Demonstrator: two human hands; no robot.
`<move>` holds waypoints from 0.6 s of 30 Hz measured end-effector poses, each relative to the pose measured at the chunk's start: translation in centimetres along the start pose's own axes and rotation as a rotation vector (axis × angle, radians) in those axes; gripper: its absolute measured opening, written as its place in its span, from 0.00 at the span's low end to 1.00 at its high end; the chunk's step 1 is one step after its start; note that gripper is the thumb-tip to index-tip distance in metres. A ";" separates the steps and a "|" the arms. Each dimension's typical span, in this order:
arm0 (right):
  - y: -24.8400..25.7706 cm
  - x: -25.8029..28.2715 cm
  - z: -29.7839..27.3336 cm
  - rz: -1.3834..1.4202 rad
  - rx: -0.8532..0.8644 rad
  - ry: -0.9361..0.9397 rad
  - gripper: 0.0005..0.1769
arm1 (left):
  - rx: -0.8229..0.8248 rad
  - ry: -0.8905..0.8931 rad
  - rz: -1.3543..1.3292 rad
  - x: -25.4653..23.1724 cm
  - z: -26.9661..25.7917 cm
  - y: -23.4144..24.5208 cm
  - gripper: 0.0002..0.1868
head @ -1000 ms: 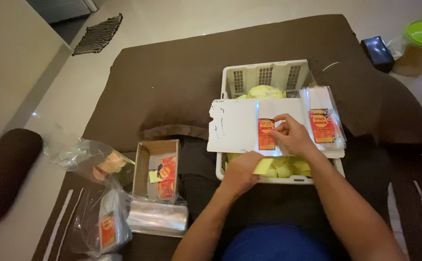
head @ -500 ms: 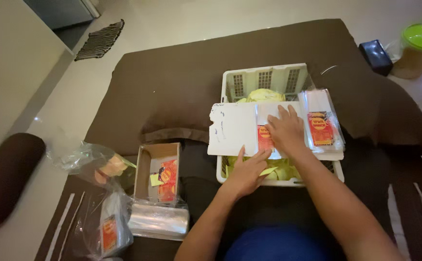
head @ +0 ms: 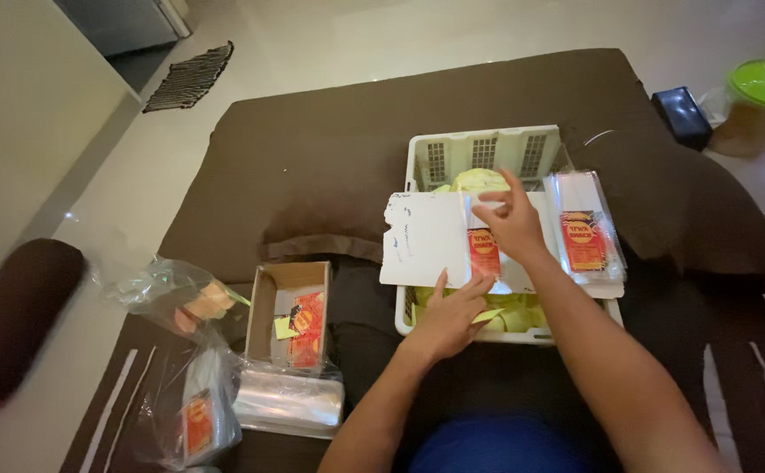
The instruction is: The person repeatedly picks up small red packets and places them into clear plastic bags, then sets the filled bags into a white basket. The person also handles yellow sticky notes and a white cardboard sheet during the process.
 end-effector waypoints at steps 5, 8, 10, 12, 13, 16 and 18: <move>-0.6 0.0 2.3 -0.066 0.041 0.066 0.40 | 0.007 -0.004 0.011 0.0 -0.1 -0.1 0.09; -1.0 -0.8 2.4 -0.142 0.090 0.052 0.34 | 0.002 -0.012 0.017 0.1 -0.2 -0.2 0.08; -1.0 -1.5 1.9 -0.190 0.101 0.037 0.29 | -0.008 -0.010 0.010 0.2 -0.1 -0.3 0.08; -0.3 -1.8 1.2 -0.137 0.052 0.064 0.33 | -0.011 -0.009 0.003 0.4 -0.2 -0.5 0.09; 0.1 -1.8 0.8 -0.111 0.025 0.079 0.35 | -0.012 -0.013 -0.001 0.4 -0.2 -0.6 0.10; 0.9 -2.4 -1.6 -0.209 0.076 -0.052 0.47 | -0.017 -0.012 -0.001 0.4 -0.2 -0.6 0.10; 1.3 -2.6 -3.0 -0.282 0.100 -0.176 0.46 | -0.015 -0.013 0.000 0.2 -0.2 -0.2 0.10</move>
Point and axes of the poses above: each hand's wrist, its own z-axis towards the middle knuckle, its own y-axis out of the back of the hand, x = y × z, the point moved 6 cm from there along z, towards the middle knuckle, and after that the axes turned 11 degrees about y, right-handed, at the moved point
